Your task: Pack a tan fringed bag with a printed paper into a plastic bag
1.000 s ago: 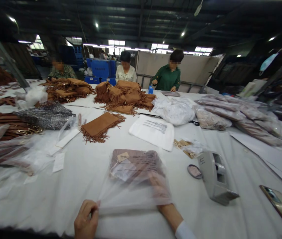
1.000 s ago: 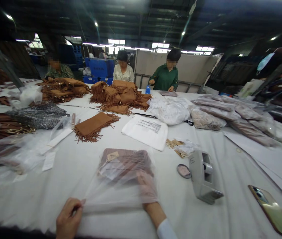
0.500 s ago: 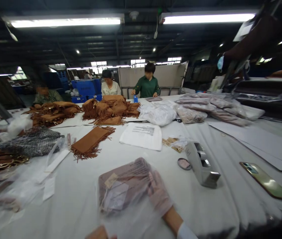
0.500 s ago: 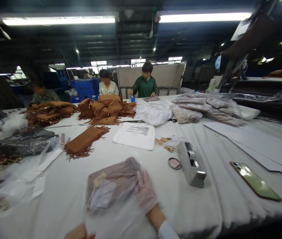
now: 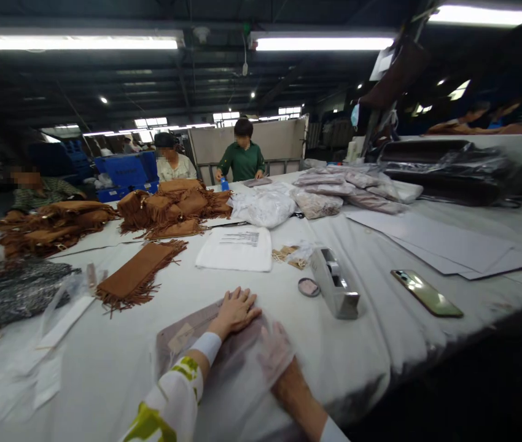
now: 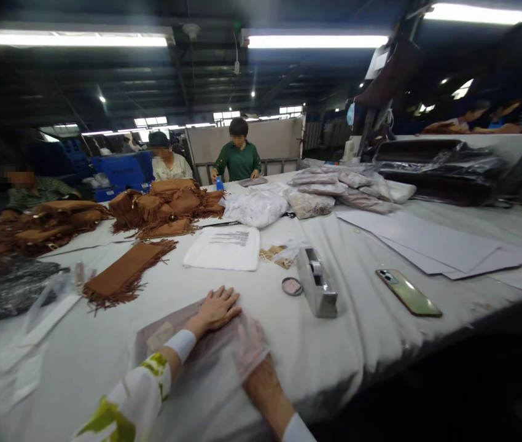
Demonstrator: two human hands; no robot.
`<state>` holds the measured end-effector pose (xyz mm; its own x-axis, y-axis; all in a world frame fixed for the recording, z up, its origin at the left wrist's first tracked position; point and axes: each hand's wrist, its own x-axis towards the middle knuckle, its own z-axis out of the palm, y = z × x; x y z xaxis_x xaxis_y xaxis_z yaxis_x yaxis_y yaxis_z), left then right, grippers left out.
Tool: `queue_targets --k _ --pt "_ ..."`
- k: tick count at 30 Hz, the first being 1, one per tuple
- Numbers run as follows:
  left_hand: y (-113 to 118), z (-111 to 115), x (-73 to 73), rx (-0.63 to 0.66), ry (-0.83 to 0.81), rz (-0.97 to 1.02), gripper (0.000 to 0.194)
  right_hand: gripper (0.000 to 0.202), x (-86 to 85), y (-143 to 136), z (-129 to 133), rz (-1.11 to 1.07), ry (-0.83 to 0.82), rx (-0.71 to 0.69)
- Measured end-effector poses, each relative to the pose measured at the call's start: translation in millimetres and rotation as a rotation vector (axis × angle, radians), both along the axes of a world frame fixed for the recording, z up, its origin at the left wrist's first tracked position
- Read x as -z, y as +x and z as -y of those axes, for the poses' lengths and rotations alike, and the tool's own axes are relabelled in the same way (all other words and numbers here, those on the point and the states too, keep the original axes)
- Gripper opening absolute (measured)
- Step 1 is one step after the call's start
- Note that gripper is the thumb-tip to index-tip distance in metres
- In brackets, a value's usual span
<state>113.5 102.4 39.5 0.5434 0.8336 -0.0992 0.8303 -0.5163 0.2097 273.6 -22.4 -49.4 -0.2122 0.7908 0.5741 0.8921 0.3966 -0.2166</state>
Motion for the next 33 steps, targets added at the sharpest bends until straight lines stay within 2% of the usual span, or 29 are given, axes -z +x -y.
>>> queue_targets --k 4,6,8,10,13,16,18,22,28,33 --pt "-3 -2 8.5 -0.024 0.011 -0.02 0.073 0.059 -11.8 35 56 -0.002 0.0 0.158" --pt "-3 -3 9.1 -0.023 0.018 -0.02 0.072 0.061 -15.6 55 75 -0.028 0.002 0.209" --pt "-3 -4 9.2 -0.016 0.023 -0.022 0.071 0.066 -18.2 71 82 -0.083 0.027 0.202" --pt "-4 -4 9.3 -0.009 0.026 -0.029 0.07 0.069 -20.9 79 76 -0.141 0.048 0.187" --pt "-4 -3 9.0 -0.003 0.032 -0.042 0.071 0.066 -27.3 75 51 -0.187 0.026 0.166" --pt "-3 -2 7.9 0.002 0.038 -0.047 0.072 0.039 -36.1 66 23 -0.247 0.002 0.09" --pt "-3 -2 7.3 0.009 0.039 -0.045 0.073 0.032 -40.9 63 16 -0.288 0.002 0.046" --pt "-3 1 6.7 0.05 0.032 -0.031 0.07 0.029 -41.0 61 40 -0.316 0.042 0.017" --pt "-5 8 5.3 0.115 0.033 -0.01 0.065 0.024 -24.0 53 93 -0.267 0.13 -0.038" --pt "-2 11 3.5 0.135 0.05 0.008 0.064 0.04 -15.2 54 115 -0.164 0.157 -0.175"
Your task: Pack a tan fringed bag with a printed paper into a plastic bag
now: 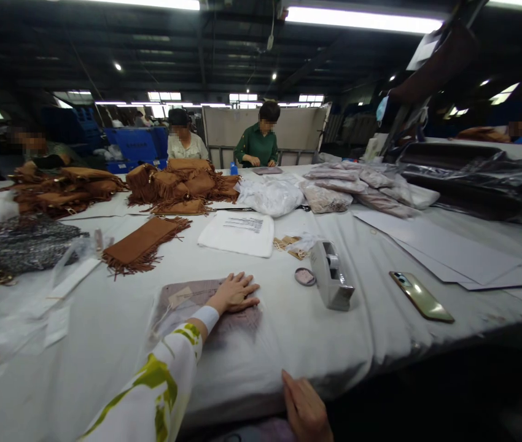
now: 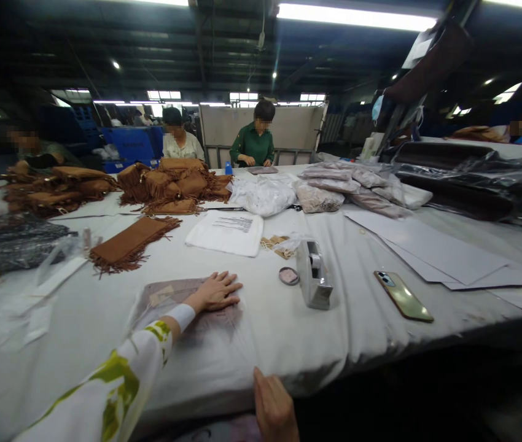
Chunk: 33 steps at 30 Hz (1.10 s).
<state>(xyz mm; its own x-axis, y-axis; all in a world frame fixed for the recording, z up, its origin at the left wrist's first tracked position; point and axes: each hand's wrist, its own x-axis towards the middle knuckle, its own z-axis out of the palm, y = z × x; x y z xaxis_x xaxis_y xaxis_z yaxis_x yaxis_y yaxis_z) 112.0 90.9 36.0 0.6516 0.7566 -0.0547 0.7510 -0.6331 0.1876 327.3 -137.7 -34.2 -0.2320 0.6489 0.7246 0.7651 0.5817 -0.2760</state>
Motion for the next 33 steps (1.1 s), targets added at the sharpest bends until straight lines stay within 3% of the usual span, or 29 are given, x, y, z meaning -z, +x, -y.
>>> queue_targets --k 3,6,8,11,14,16,18,21,24,28,30,33 --pt "3 4 -8.7 -0.011 0.016 0.022 0.063 0.051 -3.8 14 6 0.015 -0.045 -0.096" --pt "-21 17 -24.9 -0.057 0.043 0.051 0.056 0.055 -15.0 37 -3 0.03 -0.1 0.001" --pt "-65 37 -33.6 -0.124 0.088 0.074 0.053 0.054 -23.1 52 -20 0.099 -0.126 0.059" --pt "-163 91 -32.7 -0.255 0.209 0.097 0.064 0.054 -29.0 66 -54 0.267 -0.151 -0.006" --pt "-254 161 -13.0 -0.294 0.164 0.02 0.075 0.055 -26.0 64 -84 0.403 -0.156 -0.113" --pt "-286 200 4.7 -0.316 0.117 -0.008 0.075 0.058 -22.4 56 -97 0.472 -0.139 -0.185" --pt "-290 221 20.1 -0.341 0.103 0.001 0.074 0.061 -21.0 46 -107 0.519 -0.129 -0.245" --pt "-266 216 33.0 -0.346 0.123 0.04 0.076 0.069 -25.2 29 -114 0.552 -0.15 -0.291" --pt "-241 196 35.7 -0.252 0.107 0.07 0.076 0.069 -32.0 18 -117 0.595 -0.199 -0.419" --pt "-234 194 37.3 0.044 0.032 0.167 0.072 0.051 -32.3 30 -112 0.601 -0.304 -0.655" --pt "-235 204 38.2 0.099 0.042 0.231 0.063 0.045 -31.1 39 -104 0.555 -0.358 -0.683" --pt "-229 222 36.3 0.089 0.052 0.289 0.053 0.041 -35.6 42 -89 0.448 -0.444 -0.614"
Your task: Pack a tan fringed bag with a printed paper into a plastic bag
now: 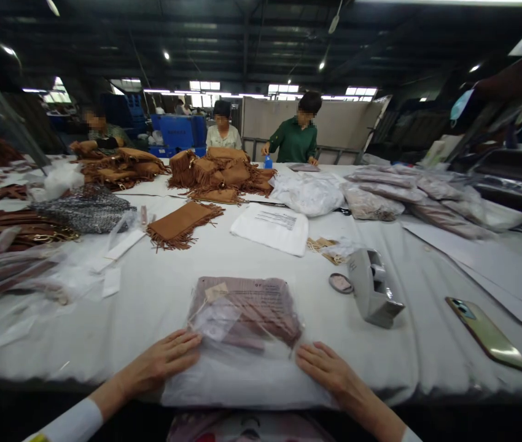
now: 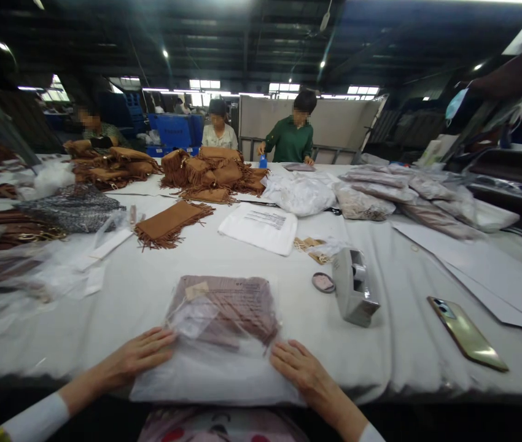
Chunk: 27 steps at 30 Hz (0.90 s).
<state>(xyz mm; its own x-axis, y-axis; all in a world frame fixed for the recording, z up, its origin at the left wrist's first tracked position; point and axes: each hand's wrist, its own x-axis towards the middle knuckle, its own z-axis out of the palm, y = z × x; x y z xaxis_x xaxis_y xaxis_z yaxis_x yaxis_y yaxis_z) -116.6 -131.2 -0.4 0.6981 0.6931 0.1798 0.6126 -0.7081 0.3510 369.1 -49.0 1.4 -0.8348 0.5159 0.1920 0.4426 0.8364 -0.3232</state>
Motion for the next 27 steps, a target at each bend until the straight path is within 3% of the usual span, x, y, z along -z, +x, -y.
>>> queue_targets --k 3,5,9,13,19,27 --pt "13 9 -3.7 0.064 -0.094 0.062 0.045 0.037 -10.7 -10 10 -0.025 -0.151 -0.045" --pt "18 11 -4.4 0.013 -0.19 0.176 0.037 0.037 -16.3 -17 12 -0.116 -0.297 -0.041" --pt "19 16 -6.4 -0.46 -0.326 0.457 0.036 0.042 -21.4 -28 6 -0.402 -0.515 0.347" --pt "35 14 -16.0 -0.646 -0.305 0.622 0.025 0.037 -22.9 -43 1 -0.582 -0.48 0.587" --pt "73 -16 -13.5 -1.06 -0.257 0.985 0.042 0.048 -13.1 -66 -1 -0.644 -0.419 0.867" --pt "69 -19 1.0 -1.178 -0.187 0.957 0.038 0.048 -5.8 -68 -11 -0.553 -0.299 0.931"
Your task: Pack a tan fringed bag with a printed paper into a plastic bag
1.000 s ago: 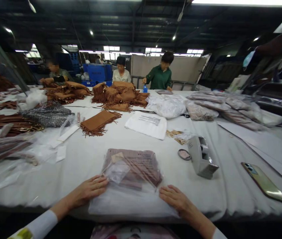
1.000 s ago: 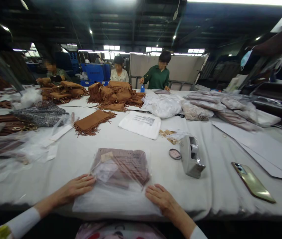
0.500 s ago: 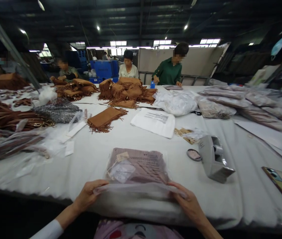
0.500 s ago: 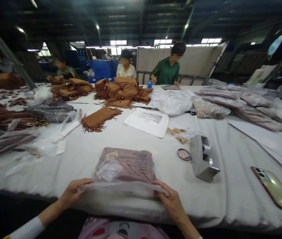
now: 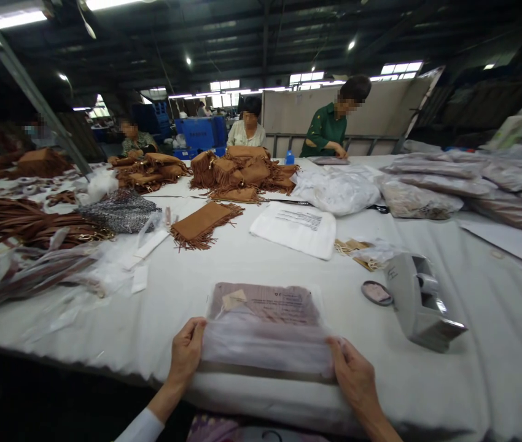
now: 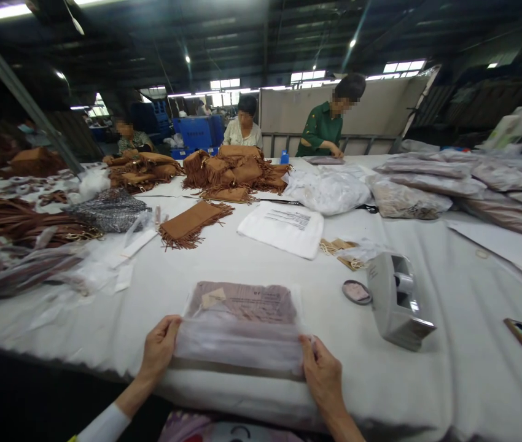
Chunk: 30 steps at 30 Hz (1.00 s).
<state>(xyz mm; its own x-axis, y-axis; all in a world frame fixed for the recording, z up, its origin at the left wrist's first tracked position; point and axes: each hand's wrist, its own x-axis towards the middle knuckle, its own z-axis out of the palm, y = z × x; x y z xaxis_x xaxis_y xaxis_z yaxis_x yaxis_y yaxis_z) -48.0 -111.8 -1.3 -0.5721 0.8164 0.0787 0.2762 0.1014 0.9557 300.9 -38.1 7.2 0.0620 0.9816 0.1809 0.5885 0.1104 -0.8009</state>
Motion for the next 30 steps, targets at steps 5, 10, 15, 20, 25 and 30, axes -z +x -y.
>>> queue_targets --k 5,10,15,20,25,30 --pt "1 -1 5.8 -0.014 -0.003 -0.01 0.038 0.051 4.8 0 -5 0.198 0.124 0.032" --pt "-3 0 -2.5 -0.044 -0.019 0.009 0.034 0.053 9.5 2 -9 0.297 0.233 0.0" --pt "5 -7 -16.2 -0.08 0.046 0.307 0.029 0.053 10.6 2 -8 0.306 0.249 0.01" --pt "12 -17 -6.9 -0.168 0.067 0.429 0.033 0.053 9.9 0 -9 0.359 0.304 -0.024" --pt "7 -15 2.7 -0.193 0.022 0.372 0.036 0.052 12.7 1 -11 0.402 0.356 -0.05" --pt "2 -12 3.2 -0.234 -0.034 0.179 0.047 0.054 15.3 3 -13 0.424 0.39 -0.1"
